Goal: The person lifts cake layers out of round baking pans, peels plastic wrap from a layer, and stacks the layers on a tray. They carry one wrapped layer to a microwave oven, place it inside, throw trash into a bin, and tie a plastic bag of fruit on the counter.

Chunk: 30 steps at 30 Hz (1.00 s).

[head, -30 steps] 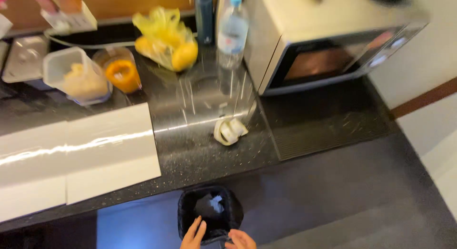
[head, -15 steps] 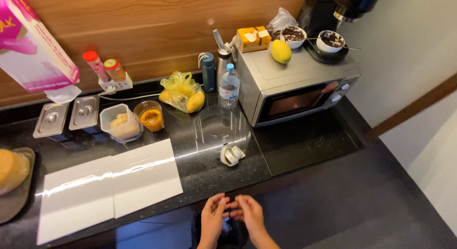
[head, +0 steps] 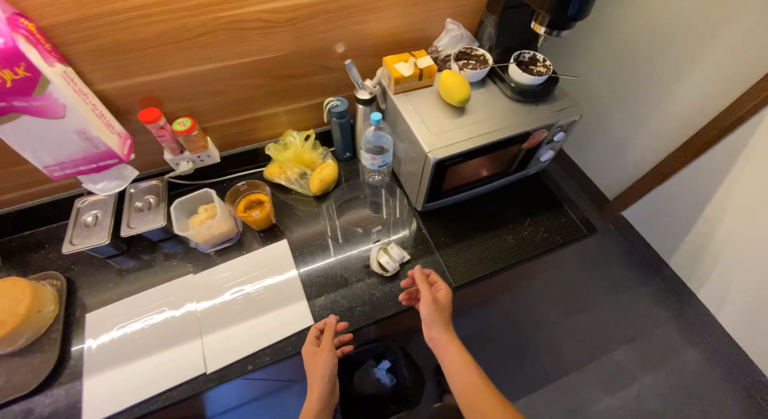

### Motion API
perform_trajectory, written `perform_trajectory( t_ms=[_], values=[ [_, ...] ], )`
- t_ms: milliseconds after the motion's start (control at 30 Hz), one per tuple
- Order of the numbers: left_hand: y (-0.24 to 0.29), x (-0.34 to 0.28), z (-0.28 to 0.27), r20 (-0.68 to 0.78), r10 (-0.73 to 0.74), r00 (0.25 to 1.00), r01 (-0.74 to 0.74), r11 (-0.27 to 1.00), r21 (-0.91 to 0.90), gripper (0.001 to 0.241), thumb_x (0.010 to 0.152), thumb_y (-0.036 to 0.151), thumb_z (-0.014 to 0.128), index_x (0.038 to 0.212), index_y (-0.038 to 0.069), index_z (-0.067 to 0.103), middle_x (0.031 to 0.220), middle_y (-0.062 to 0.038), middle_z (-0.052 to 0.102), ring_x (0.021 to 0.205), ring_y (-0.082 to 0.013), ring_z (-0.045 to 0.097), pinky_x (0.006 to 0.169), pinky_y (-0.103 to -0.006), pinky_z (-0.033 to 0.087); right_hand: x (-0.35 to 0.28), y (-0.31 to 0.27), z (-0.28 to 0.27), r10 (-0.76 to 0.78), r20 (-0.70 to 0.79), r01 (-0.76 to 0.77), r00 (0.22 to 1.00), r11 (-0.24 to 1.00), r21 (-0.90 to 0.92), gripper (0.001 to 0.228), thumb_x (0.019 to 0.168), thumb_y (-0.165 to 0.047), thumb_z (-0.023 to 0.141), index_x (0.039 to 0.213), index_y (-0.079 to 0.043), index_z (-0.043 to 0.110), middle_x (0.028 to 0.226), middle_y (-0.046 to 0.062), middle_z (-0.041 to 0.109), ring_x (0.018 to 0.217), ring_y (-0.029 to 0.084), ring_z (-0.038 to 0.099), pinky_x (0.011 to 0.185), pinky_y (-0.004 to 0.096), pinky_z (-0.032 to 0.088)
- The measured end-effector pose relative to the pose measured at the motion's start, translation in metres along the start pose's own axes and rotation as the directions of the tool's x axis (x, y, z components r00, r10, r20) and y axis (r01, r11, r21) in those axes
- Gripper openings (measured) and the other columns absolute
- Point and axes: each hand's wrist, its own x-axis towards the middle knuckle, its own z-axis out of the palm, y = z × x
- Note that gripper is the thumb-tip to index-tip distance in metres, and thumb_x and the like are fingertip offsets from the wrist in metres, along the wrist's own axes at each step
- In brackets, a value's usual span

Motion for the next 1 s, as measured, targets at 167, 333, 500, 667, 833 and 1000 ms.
perform_trajectory(
  t_ms=[167,333,500,667,833,1000],
  values=[
    [-0.027,0.025,0.048,-0.002,-0.021,1.0,0.021,0.999,-0.032,0.031,0.096,0.03,0.067,0.111,0.004,0.066,0.098,-0.011,0.073,0.075,-0.0167,0.067,0.062,-0.0306,0.054,0.048,-0.041,-0.041,-0.075,-0.053,0.076,0.996,0.997,0.017,0.027,0.101,-0.033,0.061,0.097,-0.007,0.066,0.081,0.006,0.071,0.061,0.015,0.067,0.059,0.029,0.055],
    [-0.037,0.029,0.144,0.01,-0.021,1.0,0.021,1.0,-0.023,0.031,0.097,0.033,0.065,0.111,0.005,0.066,0.099,-0.009,0.073,0.074,-0.0147,0.067,0.061,-0.0291,0.054,0.103,-0.089,-0.109,-0.056,-0.048,0.056,0.997,0.998,-0.001,0.027,0.101,-0.035,0.062,0.098,-0.008,0.065,0.081,0.004,0.07,0.061,0.014,0.066,0.059,0.029,0.055],
    [-0.051,0.04,0.237,0.05,-0.038,0.998,0.038,0.999,0.009,0.031,0.096,0.033,0.065,0.111,0.005,0.067,0.099,-0.008,0.074,0.074,-0.0147,0.068,0.061,-0.0286,0.054,0.169,-0.132,-0.196,0.01,-0.102,-0.008,0.995,1.0,0.013,0.029,0.1,-0.037,0.062,0.1,-0.009,0.065,0.084,0.005,0.071,0.062,0.015,0.066,0.058,0.029,0.054],
    [-0.073,0.045,0.282,0.128,-0.067,0.99,0.06,0.996,0.061,0.032,0.096,0.033,0.066,0.112,0.006,0.067,0.099,-0.007,0.073,0.075,-0.0134,0.068,0.061,-0.0272,0.054,0.184,-0.151,-0.276,0.045,-0.141,-0.054,0.989,0.997,-0.055,0.029,0.1,-0.036,0.063,0.106,-0.008,0.067,0.091,0.005,0.072,0.067,0.014,0.068,0.061,0.029,0.055],
    [-0.084,0.042,0.3,0.081,-0.106,0.991,0.087,0.974,0.209,0.036,0.095,0.037,0.067,0.113,0.007,0.068,0.102,-0.005,0.074,0.075,-0.0134,0.067,0.061,-0.0284,0.054,0.186,-0.147,-0.328,0.16,-0.281,-0.2,0.946,0.972,-0.119,0.032,0.098,-0.036,0.065,0.113,-0.007,0.067,0.098,0.005,0.071,0.067,0.016,0.066,0.059,0.029,0.053],
    [-0.084,0.05,0.319,0.073,-0.084,0.994,0.063,0.967,0.248,0.035,0.095,0.037,0.066,0.113,0.007,0.067,0.104,-0.005,0.073,0.077,-0.014,0.069,0.062,-0.0287,0.055,0.189,-0.157,-0.333,0.192,-0.307,-0.244,0.932,0.959,-0.141,0.031,0.098,-0.035,0.066,0.112,-0.008,0.067,0.1,0.004,0.07,0.068,0.015,0.065,0.06,0.029,0.053]
  ],
)
